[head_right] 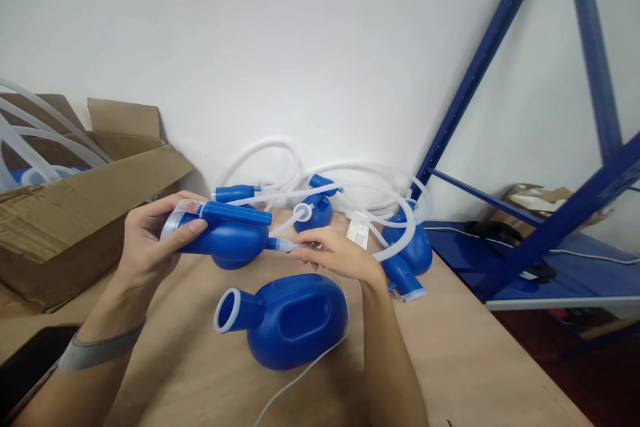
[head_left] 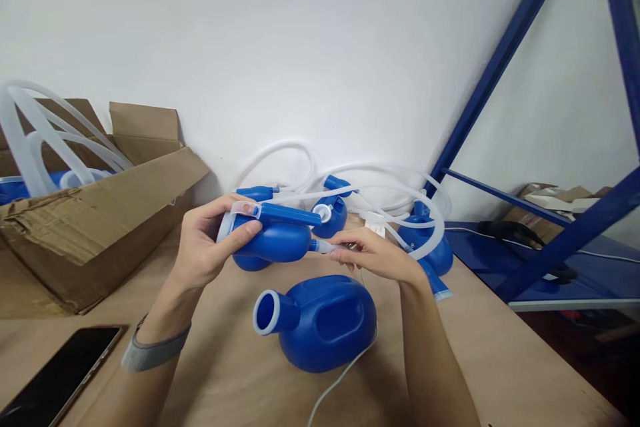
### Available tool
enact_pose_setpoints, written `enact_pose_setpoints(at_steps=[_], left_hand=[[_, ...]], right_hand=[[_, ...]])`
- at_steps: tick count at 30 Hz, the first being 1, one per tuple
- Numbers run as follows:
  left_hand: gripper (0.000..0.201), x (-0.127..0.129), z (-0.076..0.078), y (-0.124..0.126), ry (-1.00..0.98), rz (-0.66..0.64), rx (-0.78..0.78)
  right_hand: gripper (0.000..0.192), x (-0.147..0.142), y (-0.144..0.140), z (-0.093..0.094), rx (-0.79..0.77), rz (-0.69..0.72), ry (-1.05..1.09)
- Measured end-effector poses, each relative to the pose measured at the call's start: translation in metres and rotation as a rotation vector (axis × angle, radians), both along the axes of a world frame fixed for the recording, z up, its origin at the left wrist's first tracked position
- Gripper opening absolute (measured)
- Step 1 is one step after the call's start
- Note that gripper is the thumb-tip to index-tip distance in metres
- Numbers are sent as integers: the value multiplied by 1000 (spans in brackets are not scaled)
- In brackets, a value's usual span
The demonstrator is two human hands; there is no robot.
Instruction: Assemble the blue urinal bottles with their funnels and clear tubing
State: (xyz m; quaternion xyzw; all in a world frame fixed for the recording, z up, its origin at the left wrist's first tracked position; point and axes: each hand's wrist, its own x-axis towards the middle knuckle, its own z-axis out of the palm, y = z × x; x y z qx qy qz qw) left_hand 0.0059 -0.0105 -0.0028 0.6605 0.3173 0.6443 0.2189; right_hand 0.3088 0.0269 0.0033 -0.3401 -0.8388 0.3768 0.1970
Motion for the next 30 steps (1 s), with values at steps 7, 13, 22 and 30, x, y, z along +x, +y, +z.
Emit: enact_pose_setpoints(at_steps=[7,13,22,30], left_hand=[[40,-3,12,-2,-28,-176,-197],[37,0,11,-4,-15,-148,-117],[25,16,-2,0,-38,-121,134],[30,26,-5,-8,-19,-82,256]], right_hand=[[24,-8,-17,7,482,-127,-45],[30,-13,-22,4,682,-76,-95],[22,-14,-23,-1,822,-76,132],[27,-21,-25,-1,653,-111,295]])
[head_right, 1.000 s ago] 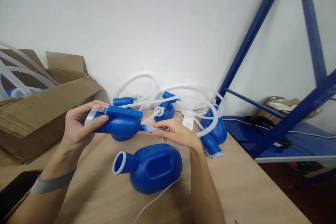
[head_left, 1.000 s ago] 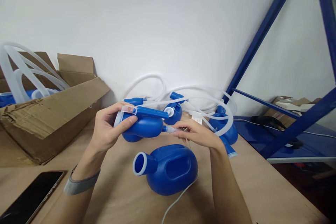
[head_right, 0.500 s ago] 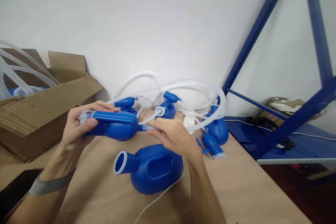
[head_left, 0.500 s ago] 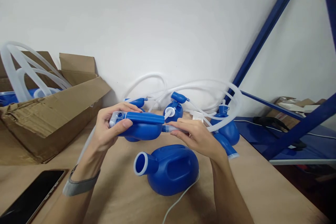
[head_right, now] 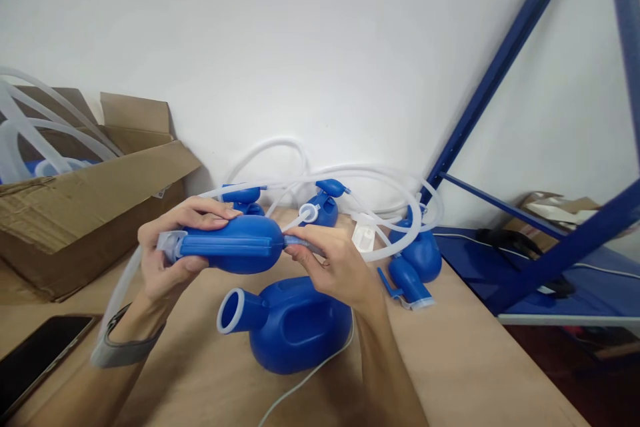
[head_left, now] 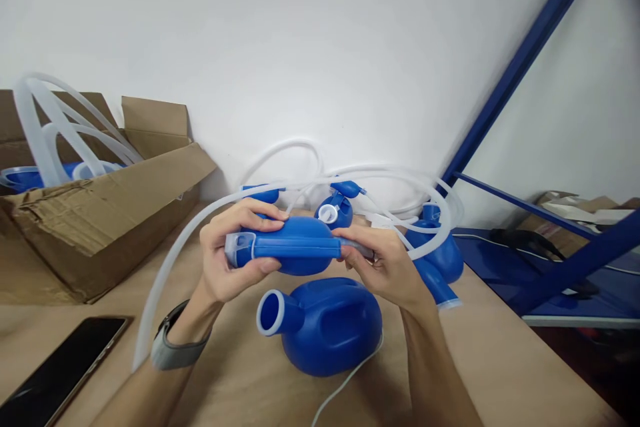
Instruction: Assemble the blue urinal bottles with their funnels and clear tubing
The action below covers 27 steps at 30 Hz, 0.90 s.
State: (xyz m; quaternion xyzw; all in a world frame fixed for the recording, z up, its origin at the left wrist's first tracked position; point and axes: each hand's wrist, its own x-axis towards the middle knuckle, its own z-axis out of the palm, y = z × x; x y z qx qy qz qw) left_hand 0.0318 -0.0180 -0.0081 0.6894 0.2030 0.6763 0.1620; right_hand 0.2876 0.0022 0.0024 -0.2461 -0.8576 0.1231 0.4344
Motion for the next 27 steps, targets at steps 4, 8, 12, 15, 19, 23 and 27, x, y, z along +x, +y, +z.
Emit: enact_pose_setpoints(at_steps=[4,8,12,15,19,23,27], left_hand=[[31,3,3,-2,50,33,41],[28,-1,8,3,115,50,-21],[17,-10,10,7,68,86,-69],[14,-19,11,7,15,139,-108],[14,-29,13,4,-1,193,-131],[9,-29,14,3,18,145,-119],[7,-29,12,4,10,121,-108]], right_hand=[[35,2,4,-1,-117,-3,-4],[35,4,6,5,-176,-6,-123],[40,15,2,12,-139,-170,-160],[41,30,0,14,-173,-255,-122],[37,41,3,13,-246,-229,-112],[38,33,8,9,-238,-160,-97],[27,21,9,7,-222,-152,-21]])
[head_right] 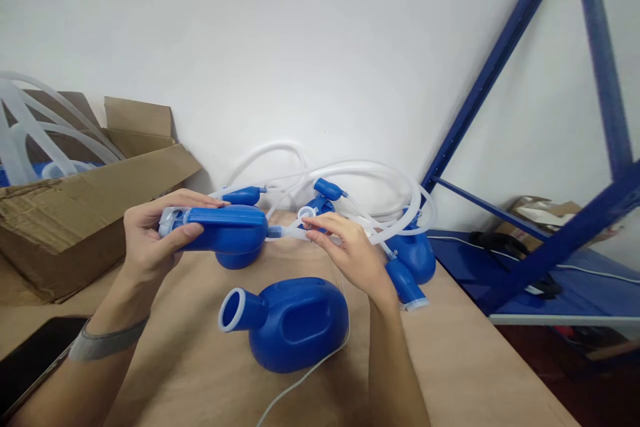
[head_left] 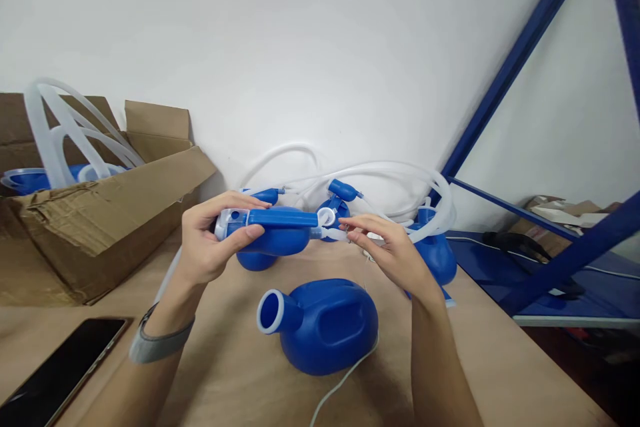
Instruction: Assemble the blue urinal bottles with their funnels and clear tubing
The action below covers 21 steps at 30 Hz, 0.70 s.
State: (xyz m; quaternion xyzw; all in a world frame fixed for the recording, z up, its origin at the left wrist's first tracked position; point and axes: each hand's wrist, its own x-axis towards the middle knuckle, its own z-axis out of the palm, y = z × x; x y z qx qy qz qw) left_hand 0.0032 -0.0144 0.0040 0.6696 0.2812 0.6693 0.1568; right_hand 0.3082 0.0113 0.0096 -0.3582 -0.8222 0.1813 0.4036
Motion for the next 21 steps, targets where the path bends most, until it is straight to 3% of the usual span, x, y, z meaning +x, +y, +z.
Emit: enact_pose_setpoints(at_steps=[10,21], left_hand=[[10,2,2,-1,33,80,-51],[15,15,3,1,12,64,-131]], right_hand=[[19,-16,8,-10,-29,-94,221],[18,-24,16,-19,-28,-138,330]])
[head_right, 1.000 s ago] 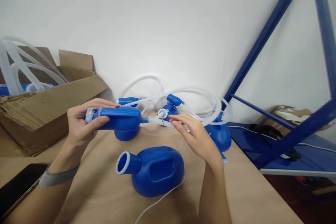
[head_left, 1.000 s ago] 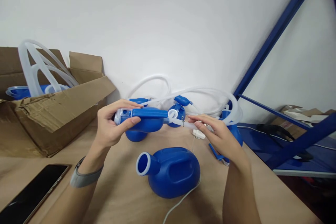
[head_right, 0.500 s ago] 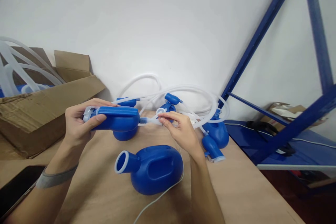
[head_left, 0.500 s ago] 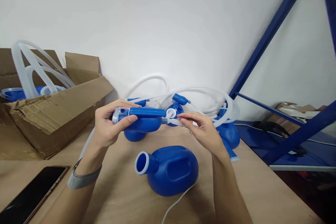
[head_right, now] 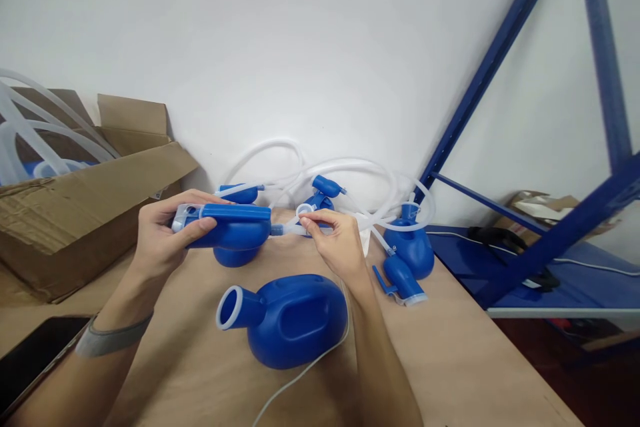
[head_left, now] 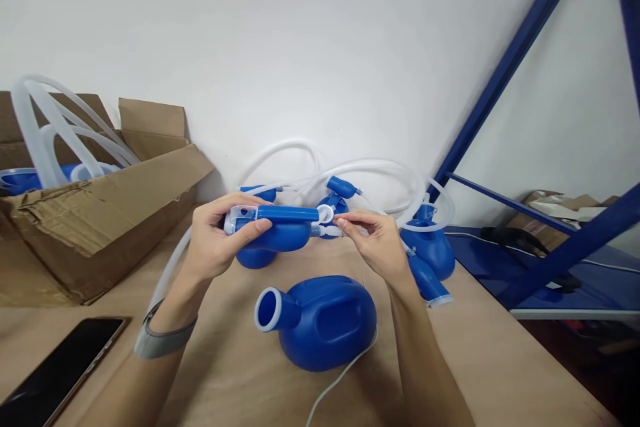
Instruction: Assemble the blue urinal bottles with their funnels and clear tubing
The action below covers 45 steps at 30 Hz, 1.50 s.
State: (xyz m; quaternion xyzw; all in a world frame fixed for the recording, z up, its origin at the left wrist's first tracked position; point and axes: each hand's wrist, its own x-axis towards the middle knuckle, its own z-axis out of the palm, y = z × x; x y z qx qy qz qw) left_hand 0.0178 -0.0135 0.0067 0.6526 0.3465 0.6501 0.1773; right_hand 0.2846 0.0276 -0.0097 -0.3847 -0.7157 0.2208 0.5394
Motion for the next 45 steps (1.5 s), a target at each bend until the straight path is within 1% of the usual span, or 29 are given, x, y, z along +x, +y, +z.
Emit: enact_pose_setpoints(at_steps=[3,6,9,12,14,16,18,21,24,25,27,29,32,34,36,38,41,45], left_hand=[[16,6,-3,3,6,-7,-16],[20,12,-10,8,-22,-10,-59],[26,16,-19,14,-119,-3,-114],[37,20,-25,19,-259,-18,-195],[41,22,-27,21,-322,-40,-241],[41,23,-27,22,-335,-35,-245],[35,24,-26,19,-301,20,-180],[19,26,-23,10,-139,115,9],[12,29,-20,2,19,125,187],[11,30,-20,1,31,121,216],[9,31,-21,1,-10,119,210],[7,32,-22,5,-91,118,146],[9,30,-24,11,-193,88,71],[11,28,-26,14,-242,67,37],[13,25,-27,17,-283,57,4],[16,23,-27,19,-311,61,-25],[21,23,-28,19,-314,91,-54],[21,29,-29,17,-262,112,-57]], right_hand=[[17,-10,-1,-3,15,1,-4],[17,-18,-3,-5,43,13,-11],[17,-23,-4,-6,51,25,9],[16,-24,-5,-6,54,9,40],[17,-24,-4,-6,22,20,73],[20,-23,-2,-7,-50,44,108],[24,-22,2,-9,-140,82,141],[35,-21,12,-12,-254,160,185],[40,-19,17,-14,-300,181,208],[40,-19,16,-14,-297,176,211],[37,-18,13,-11,-264,157,202],[31,-18,7,-7,-200,124,154],[22,-15,-1,-3,-76,44,42],[20,-13,-3,-3,9,-15,-22],[19,-12,-3,-3,71,-48,-44],[18,-13,-2,-4,82,-29,-25],[25,-17,1,-7,67,11,17],[18,-22,6,-13,83,-10,40]])
